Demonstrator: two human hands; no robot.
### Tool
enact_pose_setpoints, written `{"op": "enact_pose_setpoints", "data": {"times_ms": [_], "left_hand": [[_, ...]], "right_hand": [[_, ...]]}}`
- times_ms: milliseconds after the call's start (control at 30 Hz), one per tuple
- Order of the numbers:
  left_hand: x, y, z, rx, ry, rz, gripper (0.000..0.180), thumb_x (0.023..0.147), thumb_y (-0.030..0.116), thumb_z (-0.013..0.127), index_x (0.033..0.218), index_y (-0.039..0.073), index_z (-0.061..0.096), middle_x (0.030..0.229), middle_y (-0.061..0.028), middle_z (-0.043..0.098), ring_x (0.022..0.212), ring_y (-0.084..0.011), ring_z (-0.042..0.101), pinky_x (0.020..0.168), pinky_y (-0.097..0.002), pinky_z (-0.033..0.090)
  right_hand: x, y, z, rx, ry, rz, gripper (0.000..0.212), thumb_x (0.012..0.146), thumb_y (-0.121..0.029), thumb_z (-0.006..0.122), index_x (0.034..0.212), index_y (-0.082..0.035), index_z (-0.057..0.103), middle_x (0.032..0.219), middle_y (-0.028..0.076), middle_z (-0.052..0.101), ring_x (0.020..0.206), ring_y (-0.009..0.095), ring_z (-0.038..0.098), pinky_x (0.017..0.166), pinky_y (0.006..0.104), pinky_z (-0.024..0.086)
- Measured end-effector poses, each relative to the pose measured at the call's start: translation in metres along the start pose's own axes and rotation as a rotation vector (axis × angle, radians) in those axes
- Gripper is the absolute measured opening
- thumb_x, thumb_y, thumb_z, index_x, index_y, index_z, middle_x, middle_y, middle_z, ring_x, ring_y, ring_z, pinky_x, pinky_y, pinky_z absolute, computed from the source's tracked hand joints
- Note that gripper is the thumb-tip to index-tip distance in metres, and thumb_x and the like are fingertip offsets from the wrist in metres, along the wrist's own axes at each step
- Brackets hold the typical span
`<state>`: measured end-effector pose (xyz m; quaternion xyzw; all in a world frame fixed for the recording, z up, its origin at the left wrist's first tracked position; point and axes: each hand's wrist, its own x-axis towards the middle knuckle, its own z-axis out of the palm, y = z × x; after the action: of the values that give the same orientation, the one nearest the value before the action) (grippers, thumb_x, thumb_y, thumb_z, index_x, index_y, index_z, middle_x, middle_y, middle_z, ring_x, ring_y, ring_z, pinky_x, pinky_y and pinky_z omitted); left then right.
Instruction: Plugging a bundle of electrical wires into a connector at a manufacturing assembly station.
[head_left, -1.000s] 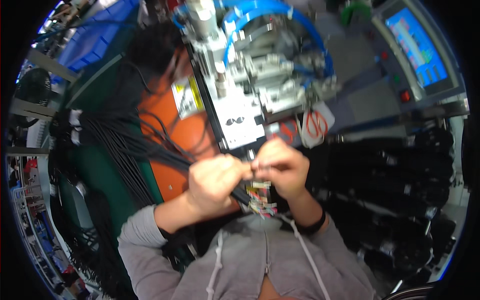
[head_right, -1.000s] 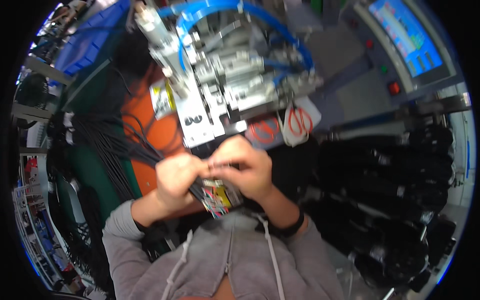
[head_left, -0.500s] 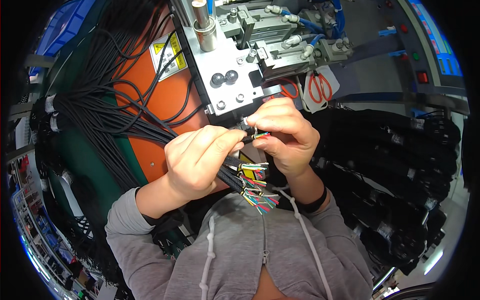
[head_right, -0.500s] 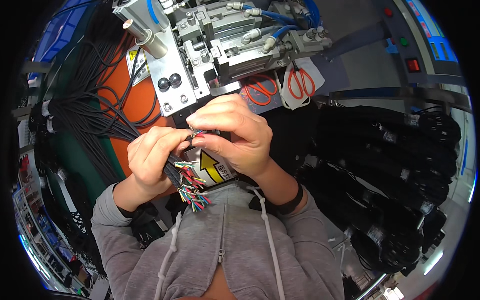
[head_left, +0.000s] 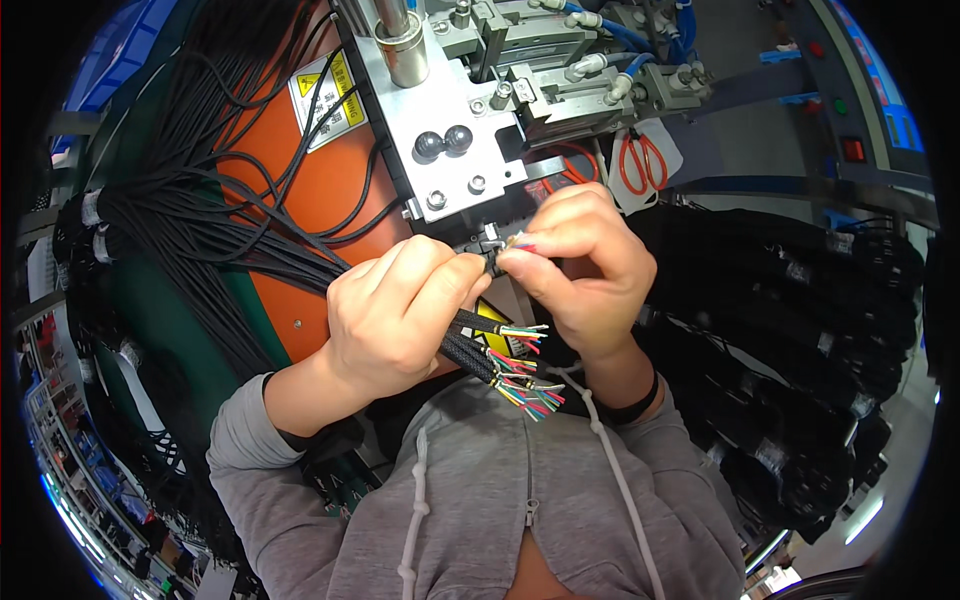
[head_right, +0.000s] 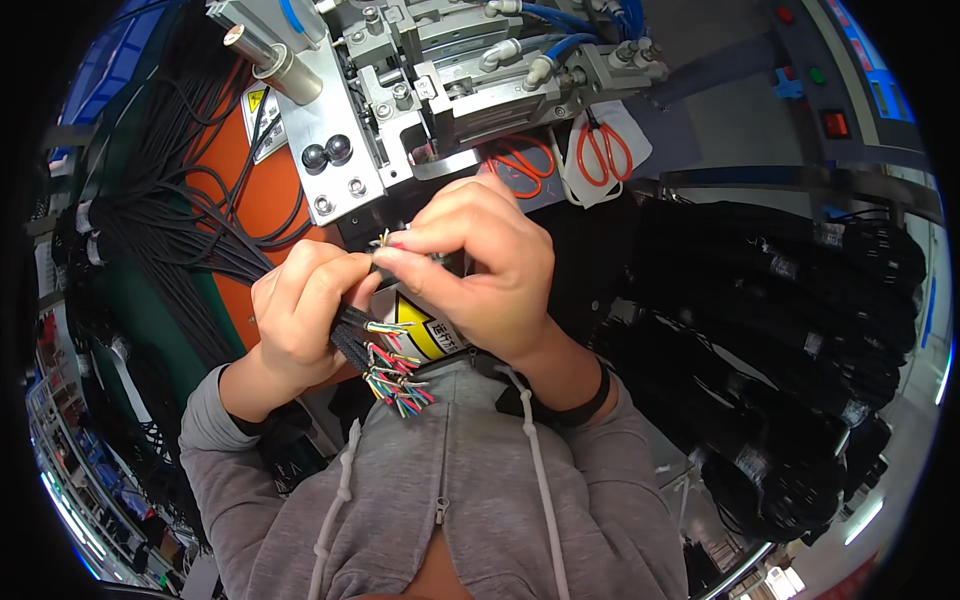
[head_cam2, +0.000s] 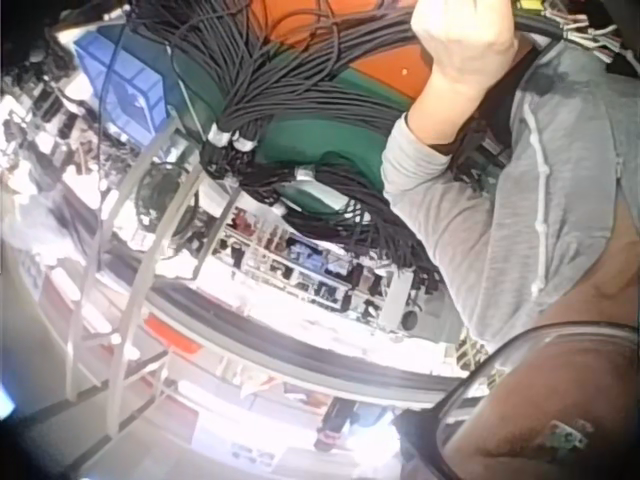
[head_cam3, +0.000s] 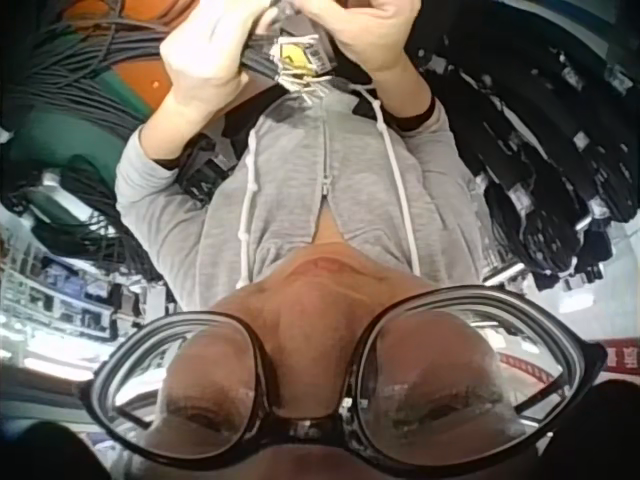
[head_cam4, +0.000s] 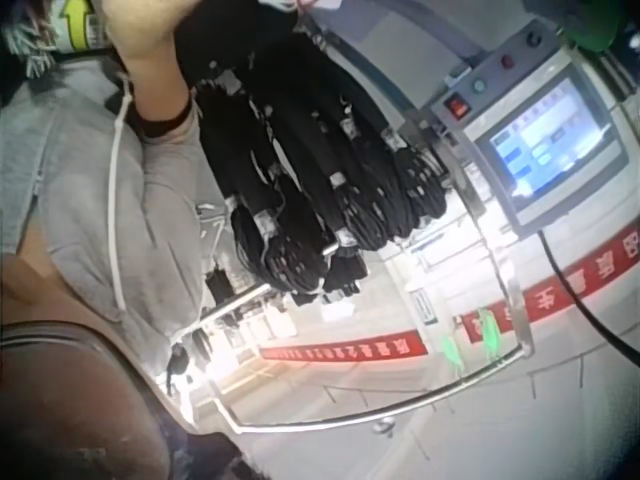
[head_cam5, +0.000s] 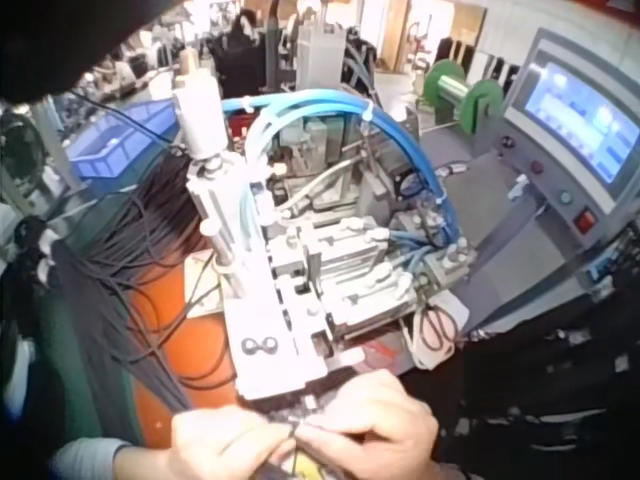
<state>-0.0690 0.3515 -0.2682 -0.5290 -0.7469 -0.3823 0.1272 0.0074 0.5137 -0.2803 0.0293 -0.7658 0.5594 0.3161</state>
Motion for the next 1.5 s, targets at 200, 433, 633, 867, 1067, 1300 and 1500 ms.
{"op": "enact_pose_setpoints", "data": {"times_ms": [200, 433, 633, 867, 1067, 1300, 1500], "left_hand": [[-0.002, 0.002, -0.004, 0.14, -0.057, 0.036, 0.027, 0.066, 0.009, 0.067, 0.092, 0.001, 0.066, 0.073, -0.0022, 0.056, 0.057, -0.0127, 0.054, 0.044, -0.0238, 0.039], [-0.009, 0.0, 0.003, 0.288, -0.071, 0.141, 0.037, 0.064, 0.008, 0.064, 0.1, 0.004, 0.069, 0.076, 0.0009, 0.054, 0.057, -0.0079, 0.049, 0.043, -0.0209, 0.035], [-0.009, 0.007, 0.006, 0.33, -0.278, 0.059, 0.036, 0.068, 0.007, 0.066, 0.104, 0.008, 0.07, 0.071, 0.0015, 0.047, 0.057, -0.0095, 0.046, 0.044, -0.0228, 0.036], [-0.012, 0.009, 0.012, 0.432, -0.25, -0.001, 0.037, 0.066, 0.014, 0.061, 0.102, 0.007, 0.069, 0.072, 0.0017, 0.043, 0.056, -0.0089, 0.042, 0.043, -0.0217, 0.034], [-0.01, 0.007, 0.009, 0.432, -0.32, 0.004, 0.034, 0.069, 0.014, 0.061, 0.101, 0.006, 0.068, 0.071, 0.0016, 0.044, 0.057, -0.0094, 0.045, 0.045, -0.0231, 0.035], [-0.008, -0.005, 0.013, 0.35, -0.245, 0.006, 0.029, 0.069, 0.012, 0.063, 0.097, 0.005, 0.067, 0.074, 0.0011, 0.048, 0.061, -0.0094, 0.053, 0.047, -0.0226, 0.038], [-0.01, 0.003, 0.003, 0.317, -0.277, -0.089, 0.028, 0.067, 0.012, 0.066, 0.094, 0.005, 0.066, 0.076, 0.0009, 0.053, 0.065, -0.0091, 0.058, 0.051, -0.0226, 0.043]], "right_hand": [[0.004, -0.009, -0.014, -0.389, -0.111, -0.133, 0.016, 0.069, -0.001, 0.076, 0.076, -0.001, 0.062, 0.075, 0.006, 0.061, 0.072, 0.018, 0.056, 0.071, 0.0309, 0.045], [-0.005, 0.007, -0.03, 0.261, -0.291, 0.6, 0.01, 0.076, -0.006, 0.071, 0.08, -0.001, 0.063, 0.074, 0.007, 0.06, 0.072, 0.019, 0.058, 0.068, 0.0297, 0.044], [-0.012, 0.027, -0.013, -0.153, -0.202, 0.241, 0.009, 0.075, -0.002, 0.069, 0.074, 0.001, 0.06, 0.074, 0.007, 0.06, 0.069, 0.019, 0.055, 0.066, 0.0297, 0.045], [-0.008, 0.021, -0.003, -0.462, -0.253, 0.145, 0.008, 0.074, 0.001, 0.066, 0.072, 0.001, 0.059, 0.07, 0.008, 0.059, 0.067, 0.023, 0.054, 0.063, 0.031, 0.044], [-0.018, 0.038, 0.005, -0.32, -0.117, 0.156, 0.009, 0.074, 0.002, 0.064, 0.072, 0.001, 0.056, 0.069, 0.007, 0.055, 0.065, 0.021, 0.052, 0.063, 0.0286, 0.042], [-0.026, 0.042, 0.006, 0.061, -0.045, 0.556, 0.008, 0.076, -0.001, 0.063, 0.075, -0.001, 0.055, 0.071, 0.008, 0.055, 0.068, 0.02, 0.052, 0.063, 0.0296, 0.042], [-0.022, 0.039, 0.01, -0.204, -0.052, 0.323, 0.008, 0.079, -0.002, 0.066, 0.079, -0.001, 0.057, 0.075, 0.005, 0.055, 0.07, 0.014, 0.052, 0.067, 0.0251, 0.042]]}}
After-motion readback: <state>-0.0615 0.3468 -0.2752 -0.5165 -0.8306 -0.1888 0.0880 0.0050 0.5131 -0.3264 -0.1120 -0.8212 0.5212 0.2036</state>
